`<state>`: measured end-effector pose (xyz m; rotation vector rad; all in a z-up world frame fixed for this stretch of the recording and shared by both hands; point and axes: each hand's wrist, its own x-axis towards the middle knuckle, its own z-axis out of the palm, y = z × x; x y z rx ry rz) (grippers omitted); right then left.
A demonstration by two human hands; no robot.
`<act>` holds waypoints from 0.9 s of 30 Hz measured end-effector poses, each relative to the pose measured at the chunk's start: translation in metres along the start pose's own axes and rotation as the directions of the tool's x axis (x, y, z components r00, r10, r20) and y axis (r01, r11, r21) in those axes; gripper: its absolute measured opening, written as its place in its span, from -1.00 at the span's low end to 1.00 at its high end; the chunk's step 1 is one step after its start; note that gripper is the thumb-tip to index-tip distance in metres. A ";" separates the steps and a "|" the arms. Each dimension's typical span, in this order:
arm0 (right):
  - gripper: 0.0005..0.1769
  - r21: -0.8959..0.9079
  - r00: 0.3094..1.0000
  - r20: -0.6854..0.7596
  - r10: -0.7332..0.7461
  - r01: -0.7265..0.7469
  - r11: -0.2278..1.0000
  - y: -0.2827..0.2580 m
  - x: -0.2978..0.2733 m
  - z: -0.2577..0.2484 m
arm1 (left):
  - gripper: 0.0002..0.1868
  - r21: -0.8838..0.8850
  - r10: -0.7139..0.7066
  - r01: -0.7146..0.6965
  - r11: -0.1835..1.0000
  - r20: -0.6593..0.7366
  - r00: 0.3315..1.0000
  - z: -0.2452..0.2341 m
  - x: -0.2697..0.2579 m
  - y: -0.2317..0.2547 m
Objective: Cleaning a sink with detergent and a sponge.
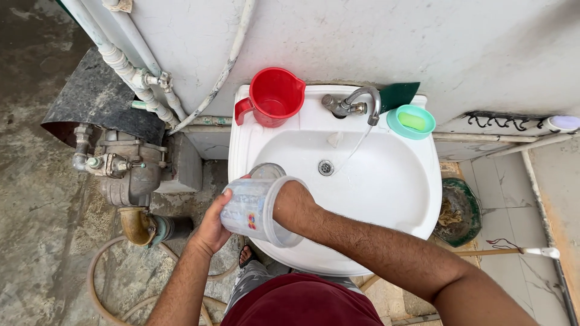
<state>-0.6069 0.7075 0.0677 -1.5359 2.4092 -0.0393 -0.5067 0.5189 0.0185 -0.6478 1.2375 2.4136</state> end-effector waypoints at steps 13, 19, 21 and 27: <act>-0.66 -0.079 0.852 -0.434 -0.292 0.287 0.955 0.013 -0.033 -0.004 | -0.19 -0.155 -0.114 0.114 0.981 0.012 0.993 -0.037 0.019 -0.013; -0.69 -0.257 0.697 -0.473 -0.540 0.477 0.841 0.021 -0.007 0.022 | -0.19 -0.044 -0.198 0.200 0.979 0.049 0.979 -0.033 0.018 -0.005; -0.65 -0.175 0.713 -0.480 -0.512 0.494 0.852 0.016 -0.005 0.024 | -0.17 -0.014 -0.229 0.230 0.973 0.066 0.971 -0.033 0.019 -0.007; -0.70 0.326 0.898 -0.365 -0.245 0.370 0.870 0.001 0.003 0.028 | -0.16 0.005 -0.258 0.259 0.966 -0.042 0.965 -0.015 0.006 -0.003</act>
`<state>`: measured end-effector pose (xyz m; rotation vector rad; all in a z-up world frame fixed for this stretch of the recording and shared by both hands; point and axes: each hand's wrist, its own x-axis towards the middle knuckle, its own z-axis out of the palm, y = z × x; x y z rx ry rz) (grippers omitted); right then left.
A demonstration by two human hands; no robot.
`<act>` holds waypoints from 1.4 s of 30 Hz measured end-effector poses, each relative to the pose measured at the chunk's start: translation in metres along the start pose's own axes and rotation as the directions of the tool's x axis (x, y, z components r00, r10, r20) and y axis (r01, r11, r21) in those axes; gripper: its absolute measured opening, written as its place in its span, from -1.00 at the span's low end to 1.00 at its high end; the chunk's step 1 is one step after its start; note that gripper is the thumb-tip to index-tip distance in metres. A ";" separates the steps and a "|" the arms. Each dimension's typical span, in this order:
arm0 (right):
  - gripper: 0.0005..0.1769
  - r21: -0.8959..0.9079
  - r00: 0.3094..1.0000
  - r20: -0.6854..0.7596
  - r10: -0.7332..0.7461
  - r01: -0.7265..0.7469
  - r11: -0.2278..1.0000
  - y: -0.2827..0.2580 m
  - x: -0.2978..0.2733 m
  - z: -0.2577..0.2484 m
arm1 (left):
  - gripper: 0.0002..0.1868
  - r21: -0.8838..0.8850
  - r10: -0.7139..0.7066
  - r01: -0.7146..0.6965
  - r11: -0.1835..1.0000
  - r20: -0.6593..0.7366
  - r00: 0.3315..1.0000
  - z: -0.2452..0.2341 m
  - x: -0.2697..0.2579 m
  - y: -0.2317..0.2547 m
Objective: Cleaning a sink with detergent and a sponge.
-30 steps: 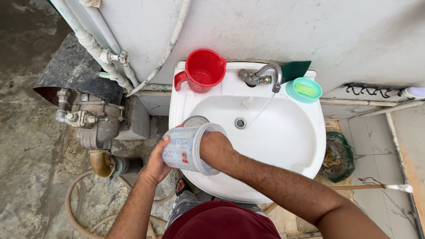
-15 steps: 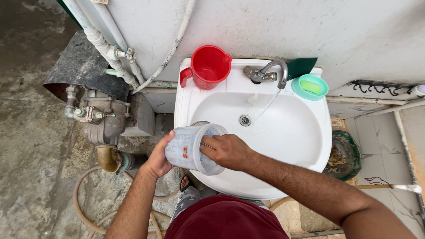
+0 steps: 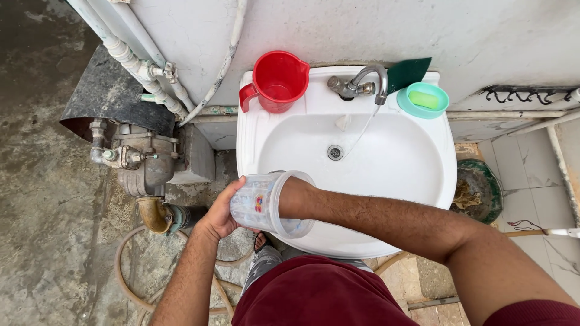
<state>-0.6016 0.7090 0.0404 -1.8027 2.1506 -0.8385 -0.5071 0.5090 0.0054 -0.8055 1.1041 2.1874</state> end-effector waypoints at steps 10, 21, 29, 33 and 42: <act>-0.81 0.598 0.757 0.133 0.639 -0.575 0.558 -0.033 -0.001 -0.038 | -0.15 -0.061 0.139 -0.140 0.988 -0.017 0.990 -0.017 -0.015 0.002; -0.84 0.816 0.459 -0.012 0.888 -0.509 0.275 0.016 -0.053 -0.077 | -0.11 -0.139 0.254 -0.288 0.947 -0.224 0.941 -0.039 -0.058 0.017; -0.83 0.678 0.328 -0.185 0.926 -0.640 0.362 0.074 -0.041 -0.038 | -0.12 -0.237 0.354 -0.422 0.875 -0.280 0.892 -0.079 -0.081 -0.004; -0.82 0.684 0.332 -0.161 0.929 -0.641 0.348 0.079 -0.028 -0.023 | -0.14 -0.228 0.370 -0.446 0.865 -0.311 0.876 -0.078 -0.093 -0.009; -0.84 0.809 0.429 -0.104 0.897 -0.488 0.328 0.027 -0.013 -0.064 | -0.04 -0.320 0.296 -0.386 0.865 -0.296 0.908 -0.072 -0.074 -0.033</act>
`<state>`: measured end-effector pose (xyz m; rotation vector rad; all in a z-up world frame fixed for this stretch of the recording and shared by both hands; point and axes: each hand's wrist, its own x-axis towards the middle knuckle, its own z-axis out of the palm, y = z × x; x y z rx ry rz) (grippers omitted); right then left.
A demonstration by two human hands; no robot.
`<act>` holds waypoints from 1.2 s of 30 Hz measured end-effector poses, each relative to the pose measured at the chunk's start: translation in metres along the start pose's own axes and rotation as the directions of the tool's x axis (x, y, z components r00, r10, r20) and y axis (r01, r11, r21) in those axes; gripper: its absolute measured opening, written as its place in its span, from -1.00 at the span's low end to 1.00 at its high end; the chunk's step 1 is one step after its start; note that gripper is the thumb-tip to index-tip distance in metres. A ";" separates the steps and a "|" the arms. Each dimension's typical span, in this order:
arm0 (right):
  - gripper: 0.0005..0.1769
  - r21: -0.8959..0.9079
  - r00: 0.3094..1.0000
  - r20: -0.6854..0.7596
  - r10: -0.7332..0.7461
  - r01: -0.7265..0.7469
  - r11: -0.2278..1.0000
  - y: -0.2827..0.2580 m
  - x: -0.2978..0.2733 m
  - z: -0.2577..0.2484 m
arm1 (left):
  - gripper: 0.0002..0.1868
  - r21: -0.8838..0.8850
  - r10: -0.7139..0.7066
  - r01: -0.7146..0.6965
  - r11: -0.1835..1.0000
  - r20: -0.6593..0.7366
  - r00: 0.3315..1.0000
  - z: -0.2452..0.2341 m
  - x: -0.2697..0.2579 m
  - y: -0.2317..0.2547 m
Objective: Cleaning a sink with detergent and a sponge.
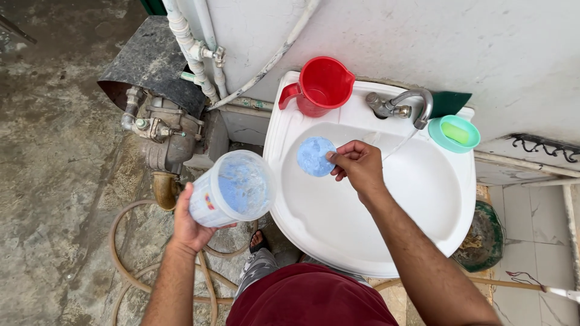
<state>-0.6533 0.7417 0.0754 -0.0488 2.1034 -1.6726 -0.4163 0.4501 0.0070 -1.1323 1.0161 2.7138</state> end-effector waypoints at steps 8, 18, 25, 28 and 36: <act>-0.82 -0.148 0.923 0.303 -0.236 0.290 0.946 -0.023 -0.031 0.044 | -0.03 0.000 -0.034 0.035 0.999 0.217 0.976 0.044 0.030 -0.025; -0.76 0.321 0.947 -0.020 0.320 -0.297 0.899 0.054 0.060 -0.077 | -0.01 0.020 -0.041 0.039 0.999 0.090 0.995 0.071 0.030 -0.015; -0.61 0.441 0.894 -0.268 0.359 -0.217 0.871 0.122 0.149 -0.137 | -0.08 -0.055 0.045 -0.045 0.997 -0.013 0.999 0.054 0.036 -0.015; -0.72 0.136 0.787 0.474 0.395 -0.509 0.850 0.050 0.112 -0.106 | -0.14 -0.079 0.039 -0.041 0.996 -0.024 0.999 0.056 0.039 -0.016; -0.68 0.328 0.927 -0.371 -0.046 0.177 0.928 0.143 0.192 -0.191 | -0.19 -0.114 -0.055 0.057 0.992 0.018 0.998 0.073 0.068 -0.046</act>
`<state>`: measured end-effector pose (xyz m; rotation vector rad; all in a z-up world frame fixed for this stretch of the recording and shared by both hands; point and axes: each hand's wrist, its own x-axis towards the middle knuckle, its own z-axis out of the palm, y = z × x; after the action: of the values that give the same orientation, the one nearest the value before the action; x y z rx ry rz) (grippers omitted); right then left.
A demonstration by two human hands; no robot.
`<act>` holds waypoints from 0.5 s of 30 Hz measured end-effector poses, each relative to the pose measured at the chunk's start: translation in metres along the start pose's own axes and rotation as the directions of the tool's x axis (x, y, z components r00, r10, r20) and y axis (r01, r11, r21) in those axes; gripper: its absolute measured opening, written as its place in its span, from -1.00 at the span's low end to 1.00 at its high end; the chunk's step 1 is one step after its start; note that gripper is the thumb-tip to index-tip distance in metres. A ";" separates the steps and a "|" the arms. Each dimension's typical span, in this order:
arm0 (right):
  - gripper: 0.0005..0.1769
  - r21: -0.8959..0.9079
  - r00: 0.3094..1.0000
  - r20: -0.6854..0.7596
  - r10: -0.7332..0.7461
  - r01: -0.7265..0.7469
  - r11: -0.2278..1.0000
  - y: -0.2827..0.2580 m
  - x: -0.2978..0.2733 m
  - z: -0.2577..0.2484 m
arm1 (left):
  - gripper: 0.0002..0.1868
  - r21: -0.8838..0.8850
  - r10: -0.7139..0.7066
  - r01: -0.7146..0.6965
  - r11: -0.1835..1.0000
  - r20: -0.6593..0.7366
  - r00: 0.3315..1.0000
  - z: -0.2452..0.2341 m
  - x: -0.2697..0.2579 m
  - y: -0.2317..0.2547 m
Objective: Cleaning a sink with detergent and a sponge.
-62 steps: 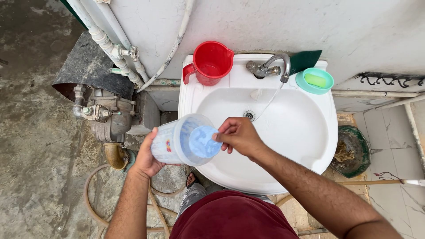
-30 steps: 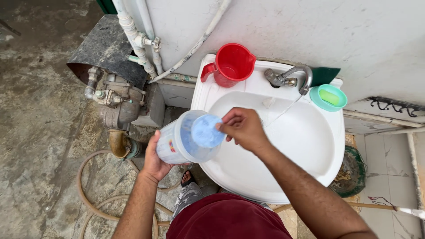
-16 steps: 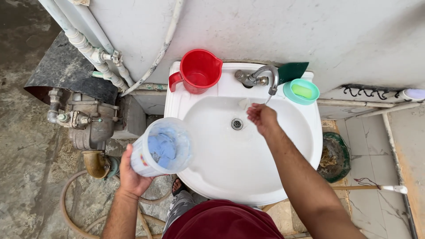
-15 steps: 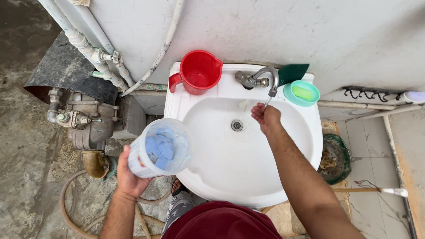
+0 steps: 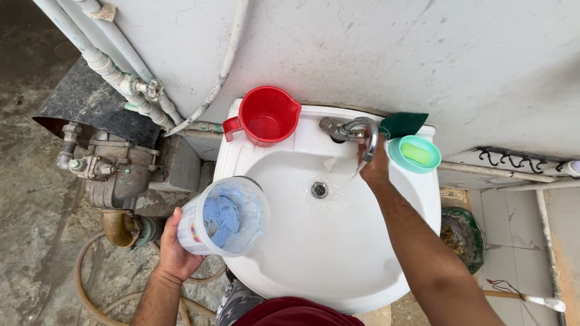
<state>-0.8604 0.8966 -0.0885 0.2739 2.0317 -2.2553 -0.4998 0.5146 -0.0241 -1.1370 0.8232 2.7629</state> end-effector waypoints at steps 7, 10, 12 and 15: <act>-0.57 -0.872 0.957 0.229 -0.177 0.283 0.400 -0.001 0.057 0.019 | -0.18 0.014 0.002 -0.003 1.000 0.063 0.998 0.025 0.010 -0.012; -0.59 -0.931 0.967 0.248 -0.058 0.255 0.263 -0.004 0.067 0.020 | -0.15 0.059 0.029 -0.032 0.998 0.040 0.999 0.029 0.008 -0.013; -0.53 -0.993 0.993 0.120 0.013 0.119 0.025 -0.046 0.020 0.042 | -0.16 0.033 0.044 -0.045 0.998 0.016 0.999 0.031 0.004 -0.014; -0.56 -0.845 0.829 0.454 -0.325 0.517 0.138 -0.029 0.010 0.033 | -0.17 -0.009 0.040 -0.040 0.999 0.000 0.999 0.023 0.004 -0.023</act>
<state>-0.8777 0.8671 -0.0589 -0.6789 3.1462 -0.5896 -0.5127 0.5447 -0.0234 -1.1347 0.8437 2.8015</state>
